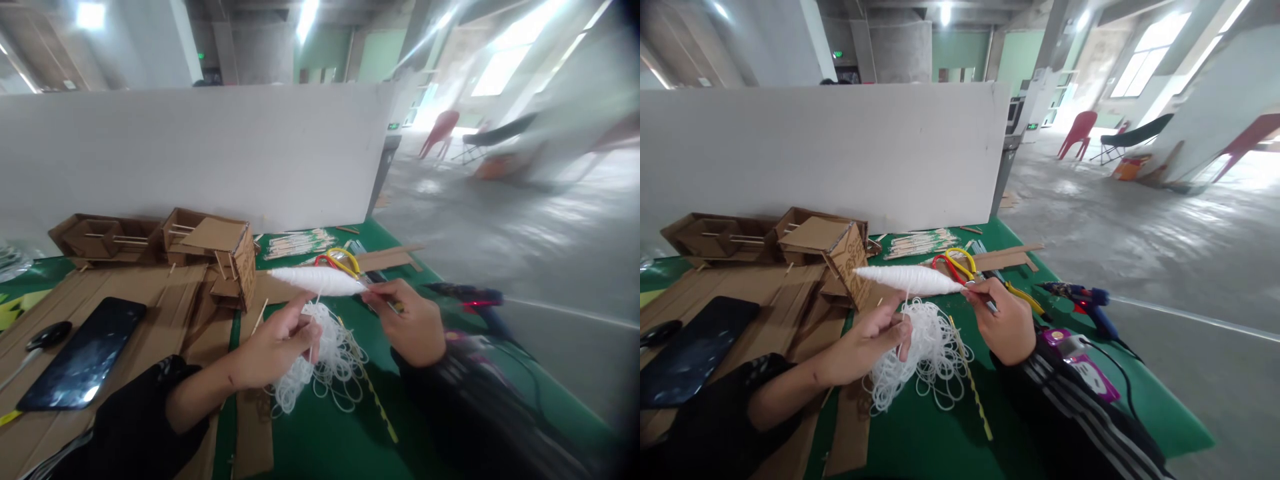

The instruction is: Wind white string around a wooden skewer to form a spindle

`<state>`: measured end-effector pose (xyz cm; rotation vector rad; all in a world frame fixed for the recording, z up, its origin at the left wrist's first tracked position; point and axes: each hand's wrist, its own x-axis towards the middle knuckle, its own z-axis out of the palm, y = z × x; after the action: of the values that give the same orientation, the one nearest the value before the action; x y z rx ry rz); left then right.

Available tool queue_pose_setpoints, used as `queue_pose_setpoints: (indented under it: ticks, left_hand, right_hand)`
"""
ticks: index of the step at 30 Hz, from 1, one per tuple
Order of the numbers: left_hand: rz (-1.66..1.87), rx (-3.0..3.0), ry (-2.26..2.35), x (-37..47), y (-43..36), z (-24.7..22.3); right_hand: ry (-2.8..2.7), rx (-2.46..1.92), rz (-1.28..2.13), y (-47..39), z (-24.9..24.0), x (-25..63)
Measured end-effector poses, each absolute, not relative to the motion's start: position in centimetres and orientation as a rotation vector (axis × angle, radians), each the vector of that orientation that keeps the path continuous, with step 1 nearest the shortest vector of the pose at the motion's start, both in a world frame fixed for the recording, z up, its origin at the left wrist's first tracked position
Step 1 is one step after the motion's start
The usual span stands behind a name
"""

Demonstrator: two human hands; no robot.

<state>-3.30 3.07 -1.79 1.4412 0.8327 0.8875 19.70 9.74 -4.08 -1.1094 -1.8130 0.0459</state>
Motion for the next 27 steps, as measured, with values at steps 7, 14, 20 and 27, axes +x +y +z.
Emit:
queue_pose_setpoints:
  ticks: [7, 14, 20, 27]
  left_hand:
    - [0.926, 1.416, 0.822, -4.0, 2.8, -2.2]
    - [1.010, 1.413, 0.861, -4.3, 2.9, -1.8]
    - [1.125, 1.365, 0.845, -4.3, 3.1, -1.5]
    - [1.200, 1.344, 0.848, -4.2, 3.3, -1.8]
  right_hand:
    - [-1.783, -1.106, 0.035, 9.9, -4.2, 19.9]
    - [-1.936, -1.066, 0.210, 9.3, -3.8, 19.5]
    - [-2.032, -0.940, 0.338, 8.9, -3.2, 19.2]
    - [-2.110, -0.932, 0.440, 8.7, -3.3, 19.4]
